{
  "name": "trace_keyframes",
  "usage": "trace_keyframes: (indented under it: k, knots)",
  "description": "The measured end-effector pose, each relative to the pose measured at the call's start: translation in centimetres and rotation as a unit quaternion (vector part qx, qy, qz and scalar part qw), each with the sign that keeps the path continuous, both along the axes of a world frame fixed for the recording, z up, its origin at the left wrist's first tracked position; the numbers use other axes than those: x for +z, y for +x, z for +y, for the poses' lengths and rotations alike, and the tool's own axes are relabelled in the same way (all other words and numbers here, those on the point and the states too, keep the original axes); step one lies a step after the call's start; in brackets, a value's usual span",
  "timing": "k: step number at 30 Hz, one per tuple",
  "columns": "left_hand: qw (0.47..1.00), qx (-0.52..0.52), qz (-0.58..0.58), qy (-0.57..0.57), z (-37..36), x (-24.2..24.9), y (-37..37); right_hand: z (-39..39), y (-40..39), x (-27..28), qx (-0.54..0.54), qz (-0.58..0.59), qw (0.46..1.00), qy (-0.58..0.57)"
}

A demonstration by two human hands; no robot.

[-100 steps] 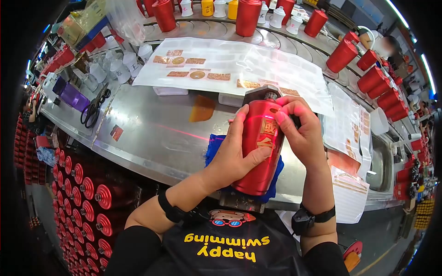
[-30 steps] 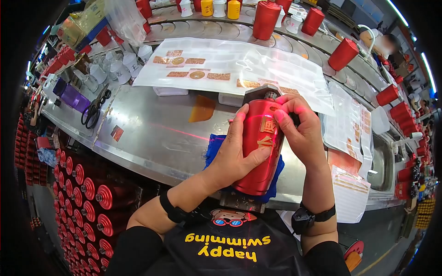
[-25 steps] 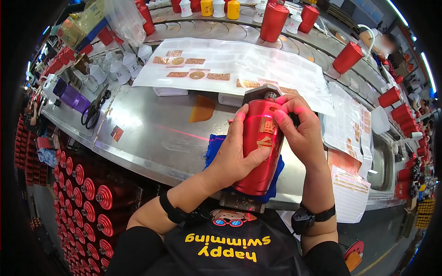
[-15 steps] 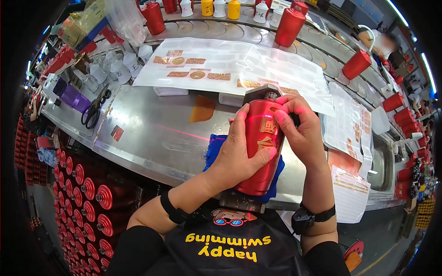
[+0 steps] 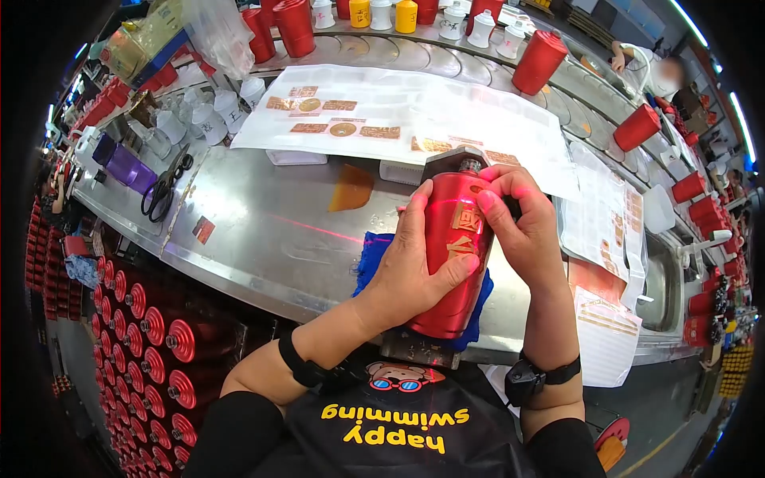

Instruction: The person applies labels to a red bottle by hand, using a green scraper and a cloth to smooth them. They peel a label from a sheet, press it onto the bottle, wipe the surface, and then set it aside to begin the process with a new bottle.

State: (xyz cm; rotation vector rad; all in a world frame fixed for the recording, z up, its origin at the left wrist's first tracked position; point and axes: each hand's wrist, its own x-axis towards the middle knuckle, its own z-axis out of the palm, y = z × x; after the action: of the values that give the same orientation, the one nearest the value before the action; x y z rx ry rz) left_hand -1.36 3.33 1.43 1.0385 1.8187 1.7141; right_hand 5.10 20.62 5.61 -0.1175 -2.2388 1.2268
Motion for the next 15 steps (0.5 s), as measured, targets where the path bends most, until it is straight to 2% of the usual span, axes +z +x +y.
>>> trace_keyframes:
  k: [15]
  knots:
    - [0.999, 0.003, -0.018, 0.027, 0.16, -0.39, -0.04, 0.35, 0.13, -0.23, 0.016, -0.015, 0.999, 0.026]
